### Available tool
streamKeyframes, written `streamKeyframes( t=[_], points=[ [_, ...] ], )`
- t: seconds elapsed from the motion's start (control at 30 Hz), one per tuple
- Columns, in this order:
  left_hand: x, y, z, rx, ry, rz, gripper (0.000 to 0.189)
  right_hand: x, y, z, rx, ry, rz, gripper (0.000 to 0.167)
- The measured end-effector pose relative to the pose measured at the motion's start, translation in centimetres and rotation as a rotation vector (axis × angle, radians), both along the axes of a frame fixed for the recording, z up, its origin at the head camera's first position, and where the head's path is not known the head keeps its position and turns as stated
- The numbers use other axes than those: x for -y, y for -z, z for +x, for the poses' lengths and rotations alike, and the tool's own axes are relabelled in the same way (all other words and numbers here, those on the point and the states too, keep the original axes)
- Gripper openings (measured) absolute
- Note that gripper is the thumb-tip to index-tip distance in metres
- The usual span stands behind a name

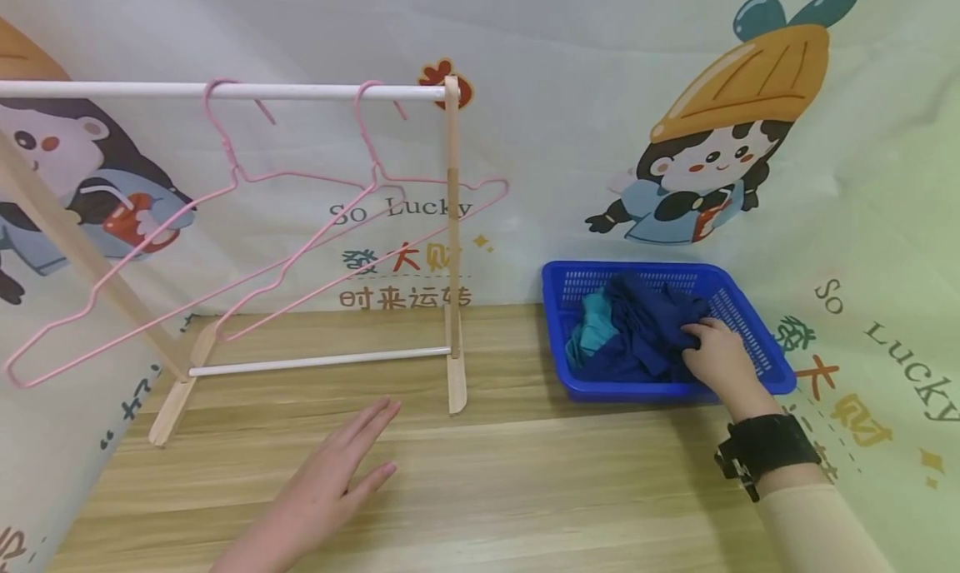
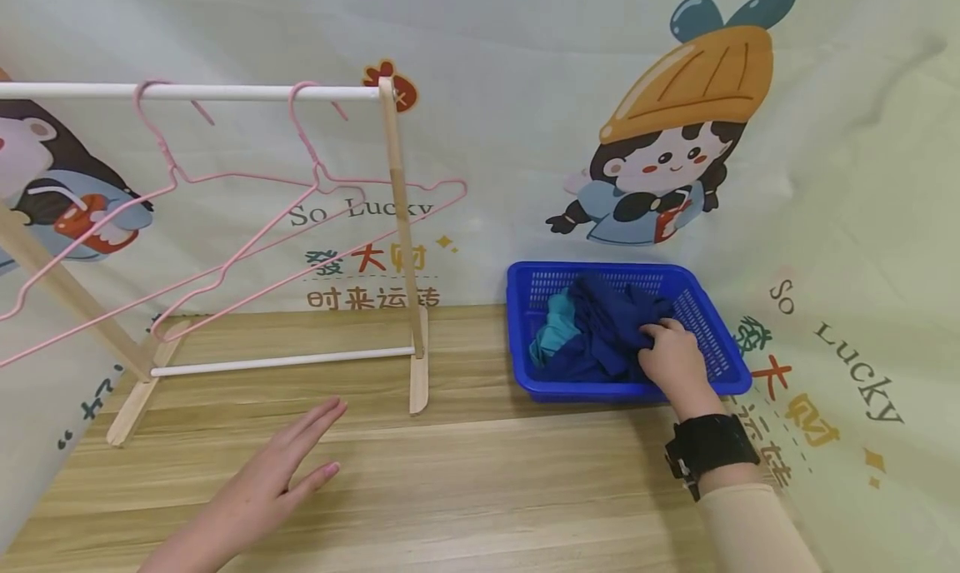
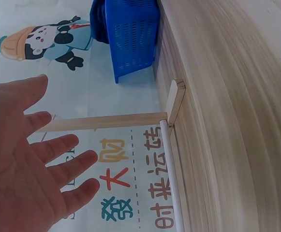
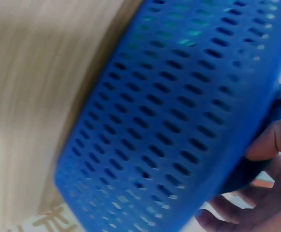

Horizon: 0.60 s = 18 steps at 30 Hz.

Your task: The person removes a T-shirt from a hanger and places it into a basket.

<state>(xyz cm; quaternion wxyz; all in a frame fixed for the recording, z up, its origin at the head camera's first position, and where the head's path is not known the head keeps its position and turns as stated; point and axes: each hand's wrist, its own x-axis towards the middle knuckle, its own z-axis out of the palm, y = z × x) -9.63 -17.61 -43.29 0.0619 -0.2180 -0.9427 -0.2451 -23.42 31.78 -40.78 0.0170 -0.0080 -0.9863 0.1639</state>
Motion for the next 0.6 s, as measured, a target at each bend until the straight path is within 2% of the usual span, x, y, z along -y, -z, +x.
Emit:
streamKeyframes(
  t=[0.13, 0.23, 0.37, 0.47, 0.6],
  points=[
    [0.1, -0.3, -0.2, 0.007, -0.004, -0.005, 0.066, 0.8, -0.8, 1.0, -0.103, -0.001, -0.018, 0.046],
    [0.2, -0.6, -0.4, -0.015, 0.004, -0.007, 0.065, 1.9, -1.7, 2.0, -0.186, -0.04, -0.064, 0.046],
    [0.0, -1.1, -0.7, -0.052, 0.012, -0.026, 0.065, 3.8, -2.9, 3.2, -0.28, -0.14, -0.101, 0.043],
    [-0.4, -1.7, -0.9, -0.073, 0.021, -0.051, 0.066, 5.3, -3.5, 4.0, -0.342, -0.235, -0.077, 0.044],
    [-1.0, -2.5, -1.1, -0.1, 0.038, -0.105, 0.065, 7.2, -3.7, 5.3, -0.354, -0.342, -0.028, 0.049]
  ],
)
